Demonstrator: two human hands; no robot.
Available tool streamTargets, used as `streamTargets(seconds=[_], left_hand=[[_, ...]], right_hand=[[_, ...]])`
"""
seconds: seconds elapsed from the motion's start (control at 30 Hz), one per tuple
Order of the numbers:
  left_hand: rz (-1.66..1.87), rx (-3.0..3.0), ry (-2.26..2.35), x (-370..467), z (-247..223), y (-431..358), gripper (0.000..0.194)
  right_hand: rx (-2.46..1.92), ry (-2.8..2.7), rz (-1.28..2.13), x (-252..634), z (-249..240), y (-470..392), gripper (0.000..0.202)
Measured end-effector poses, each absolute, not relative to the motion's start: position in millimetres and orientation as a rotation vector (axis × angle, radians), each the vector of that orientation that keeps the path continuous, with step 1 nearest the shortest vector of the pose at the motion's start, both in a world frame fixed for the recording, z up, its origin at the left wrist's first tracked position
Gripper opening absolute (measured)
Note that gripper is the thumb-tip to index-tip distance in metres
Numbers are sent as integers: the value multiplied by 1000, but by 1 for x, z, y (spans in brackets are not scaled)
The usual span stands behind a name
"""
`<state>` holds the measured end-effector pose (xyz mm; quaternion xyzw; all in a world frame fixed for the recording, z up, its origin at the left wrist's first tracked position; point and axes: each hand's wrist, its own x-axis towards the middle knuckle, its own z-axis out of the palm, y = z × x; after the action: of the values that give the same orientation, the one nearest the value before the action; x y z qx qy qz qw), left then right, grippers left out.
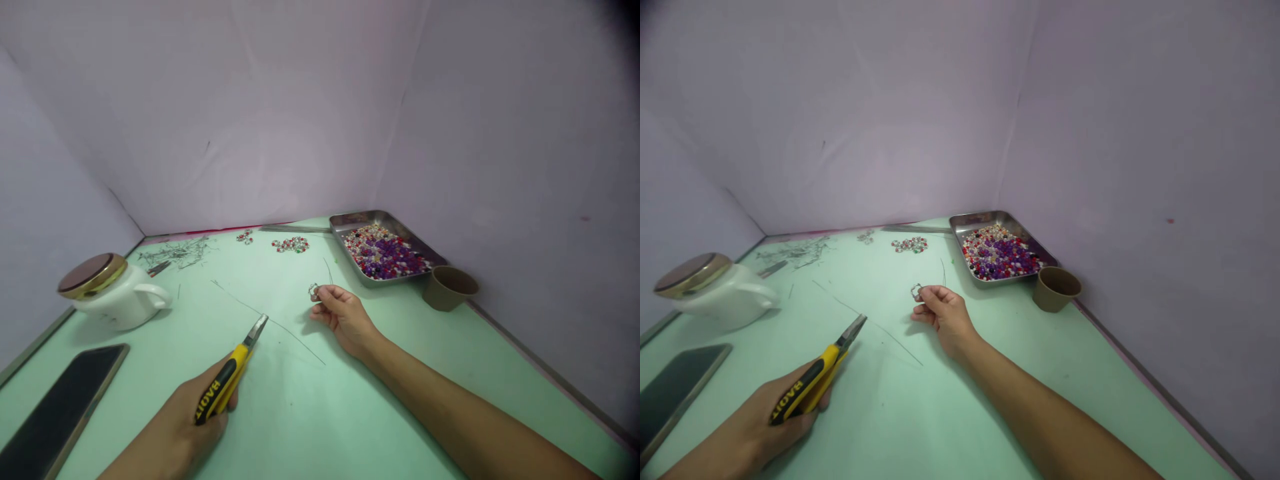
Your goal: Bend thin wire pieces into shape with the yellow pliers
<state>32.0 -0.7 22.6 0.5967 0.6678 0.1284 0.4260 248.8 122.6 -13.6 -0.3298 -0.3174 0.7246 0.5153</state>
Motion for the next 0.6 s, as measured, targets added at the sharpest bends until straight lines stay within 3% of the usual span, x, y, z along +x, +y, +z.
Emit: streamTargets(seconds=[0.23,0.37,0.6], left_hand=[[351,1568,1607,35,35,-3,14],[437,1513,1544,33,26,-2,19],[438,1312,1500,33,28,5,20]], right_hand=[[-818,-764,1745,250,-11,118,23],[-1051,-887,1717,236,-3,128,21],[-1336,-1291,1506,153,12,224,14]])
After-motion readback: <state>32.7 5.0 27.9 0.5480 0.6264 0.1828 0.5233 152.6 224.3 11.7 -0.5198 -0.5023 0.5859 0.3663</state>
